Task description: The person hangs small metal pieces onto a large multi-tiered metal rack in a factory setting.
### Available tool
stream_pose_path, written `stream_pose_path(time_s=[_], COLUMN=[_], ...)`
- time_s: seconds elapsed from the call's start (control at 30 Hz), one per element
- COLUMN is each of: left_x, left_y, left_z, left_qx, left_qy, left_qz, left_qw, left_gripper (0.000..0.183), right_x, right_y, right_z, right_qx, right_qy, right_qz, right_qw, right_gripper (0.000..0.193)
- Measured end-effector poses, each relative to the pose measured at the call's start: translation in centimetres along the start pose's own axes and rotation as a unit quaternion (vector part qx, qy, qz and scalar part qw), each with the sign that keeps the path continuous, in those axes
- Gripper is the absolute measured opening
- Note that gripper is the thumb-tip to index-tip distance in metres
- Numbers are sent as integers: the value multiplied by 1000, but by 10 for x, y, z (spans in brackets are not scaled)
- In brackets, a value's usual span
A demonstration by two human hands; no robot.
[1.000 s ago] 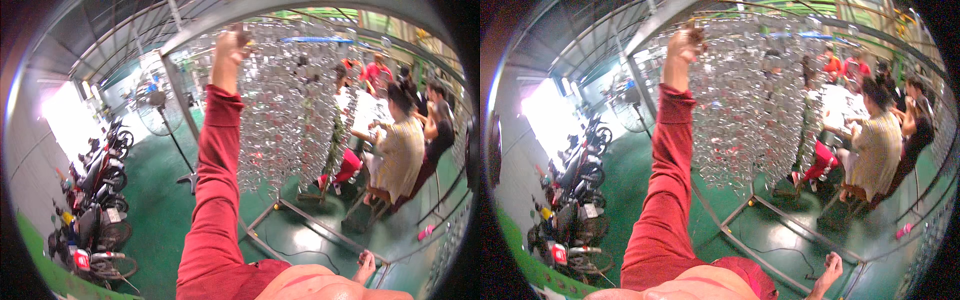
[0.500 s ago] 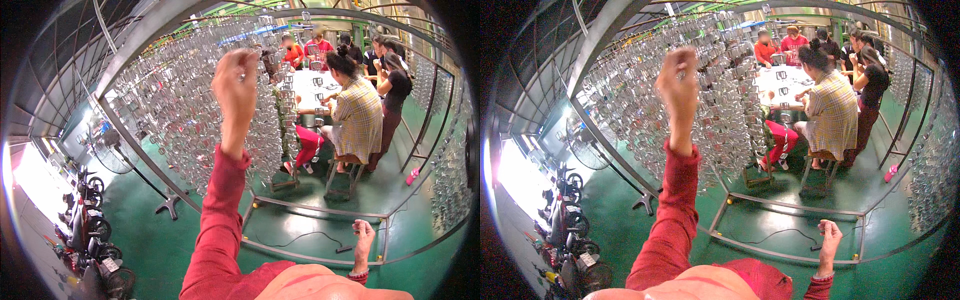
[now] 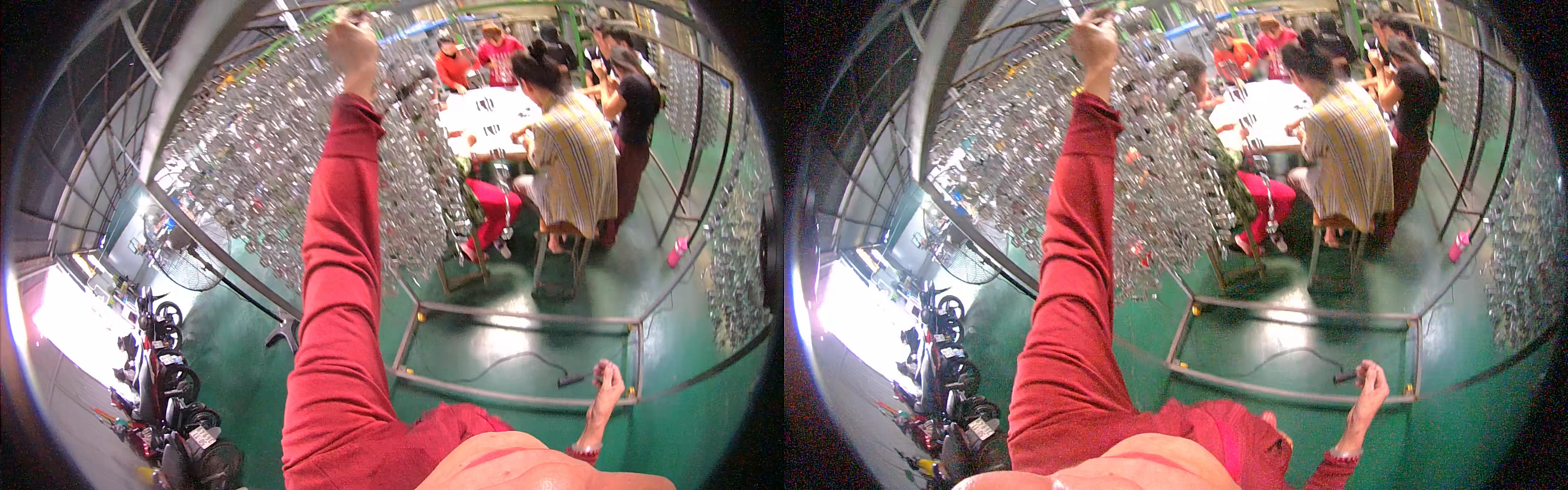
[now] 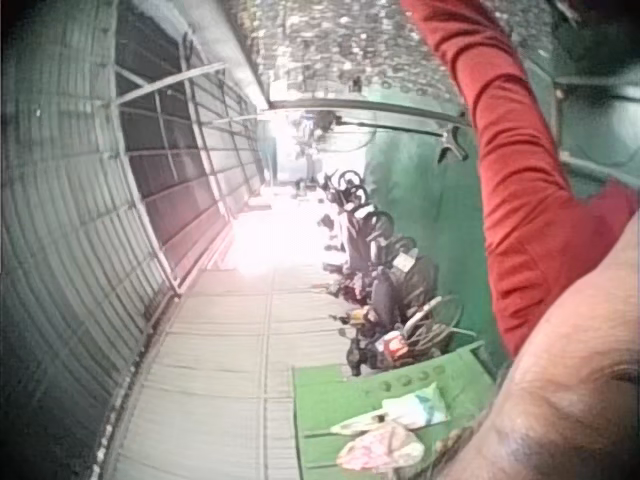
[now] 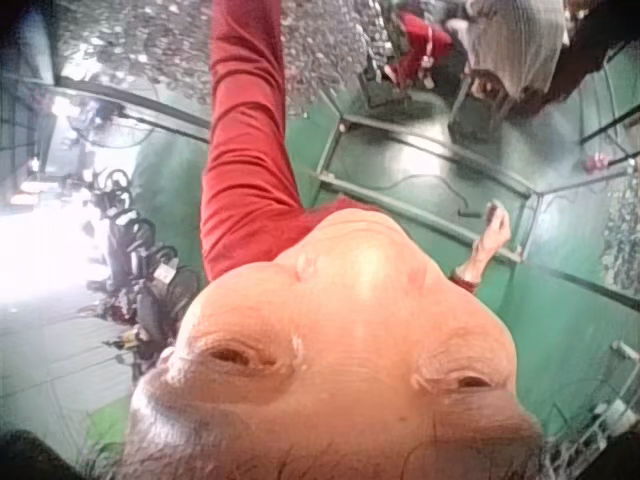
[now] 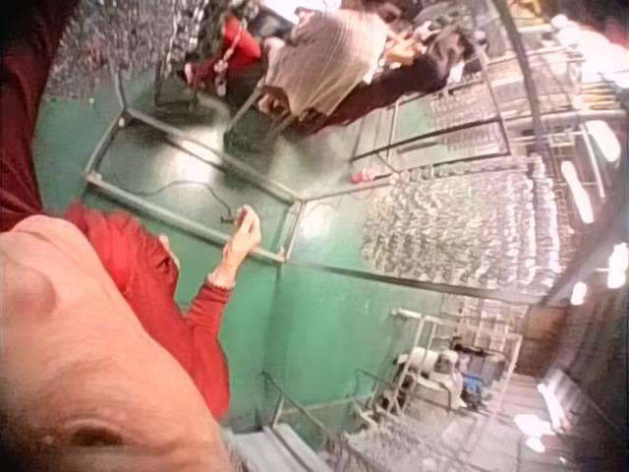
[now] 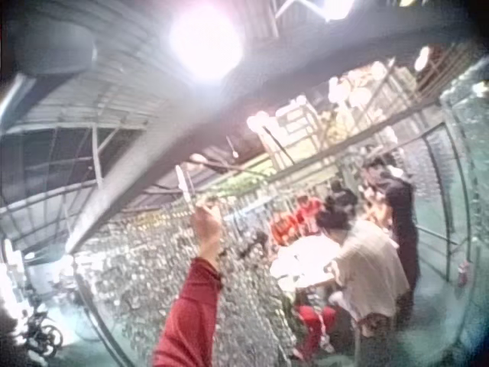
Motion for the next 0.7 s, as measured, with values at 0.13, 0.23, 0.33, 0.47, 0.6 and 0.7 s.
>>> stream_pose_path(time_s=[0.13, 0.23, 0.33, 0.47, 0.6, 0.7], left_x=[6, -11, -7, 20, 71, 95], left_y=[5, 13, 5, 7, -2, 6], left_z=[4, 23, 19, 19, -7, 16], left_qx=[60, -1, 56, 111, 200, 211], left_qy=[-153, -162, -160, -195, -258, -343], left_qz=[40, -4, 3, 15, 99, 98], left_qw=[986, 987, 985, 974, 940, 910], left_gripper=[19, 20, 22, 22, 19, 15], right_x=[-4, -10, -18, -28, -37, -54], right_y=[3, 4, 1, 1, 7, 7], right_z=[10, 9, 7, 2, -1, 7], right_qx=[-15, -18, -21, -37, -38, -42], right_qy=[5, 18, 27, 37, 31, 11], right_qz=[-6, 5, 2, 27, 69, 92], right_qw=[1000, 1000, 999, 998, 996, 995], right_gripper=[26, 25, 25, 25, 25, 25])
Point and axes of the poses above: each hand's wrist, its own y-axis towards the middle knuckle, its own x-axis out of the back of the hand, z = x × y, the point moved 3 cm from there along y, towards the middle knuckle, and after that the axes turned 3 degrees about -z, right-handed, at the moved point
